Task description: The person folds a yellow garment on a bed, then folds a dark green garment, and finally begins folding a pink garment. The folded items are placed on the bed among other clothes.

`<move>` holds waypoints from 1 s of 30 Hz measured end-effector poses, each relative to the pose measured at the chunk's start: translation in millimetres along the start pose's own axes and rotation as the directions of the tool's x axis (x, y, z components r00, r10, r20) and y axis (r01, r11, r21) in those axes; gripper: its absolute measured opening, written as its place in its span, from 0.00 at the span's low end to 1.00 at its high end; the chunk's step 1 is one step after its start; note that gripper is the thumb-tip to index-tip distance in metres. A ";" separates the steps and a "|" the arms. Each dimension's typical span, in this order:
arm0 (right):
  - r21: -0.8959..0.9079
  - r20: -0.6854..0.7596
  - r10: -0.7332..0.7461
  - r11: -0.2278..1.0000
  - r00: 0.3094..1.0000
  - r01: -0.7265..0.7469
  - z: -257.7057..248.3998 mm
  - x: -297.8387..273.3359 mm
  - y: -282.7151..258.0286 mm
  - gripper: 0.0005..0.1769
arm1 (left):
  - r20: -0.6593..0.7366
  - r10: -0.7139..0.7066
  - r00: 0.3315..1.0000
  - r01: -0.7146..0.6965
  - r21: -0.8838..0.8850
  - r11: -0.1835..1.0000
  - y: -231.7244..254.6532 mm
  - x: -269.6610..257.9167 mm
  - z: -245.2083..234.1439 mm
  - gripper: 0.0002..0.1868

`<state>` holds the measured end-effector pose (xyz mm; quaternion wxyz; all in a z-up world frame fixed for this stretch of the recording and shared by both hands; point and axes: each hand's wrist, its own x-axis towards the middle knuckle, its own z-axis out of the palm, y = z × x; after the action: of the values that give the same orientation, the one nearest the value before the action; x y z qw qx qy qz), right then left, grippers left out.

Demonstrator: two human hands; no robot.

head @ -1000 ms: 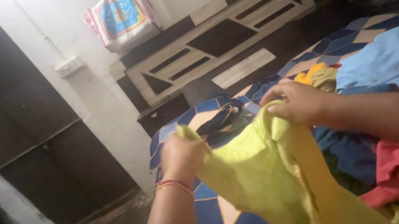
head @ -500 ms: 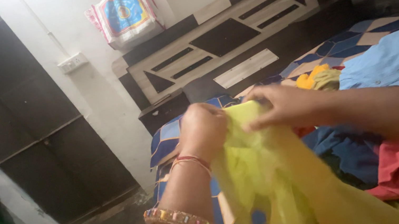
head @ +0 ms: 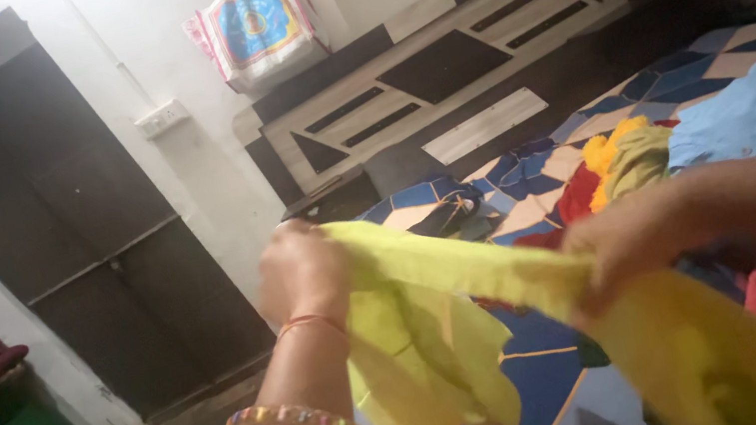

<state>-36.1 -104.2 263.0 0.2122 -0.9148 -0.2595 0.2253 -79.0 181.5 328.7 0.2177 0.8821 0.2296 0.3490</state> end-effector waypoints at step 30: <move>0.886 -0.450 -0.249 -0.004 0.857 0.464 -75.7 98.3 -94.9 0.14 | 0.274 0.320 0.907 -0.106 -0.586 0.803 32.1 -38.6 76.4 0.22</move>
<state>42.5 4.9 342.4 0.8321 -0.4531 -0.2484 0.2014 -41.3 117.2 275.7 0.4625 0.8484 -0.0286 0.2559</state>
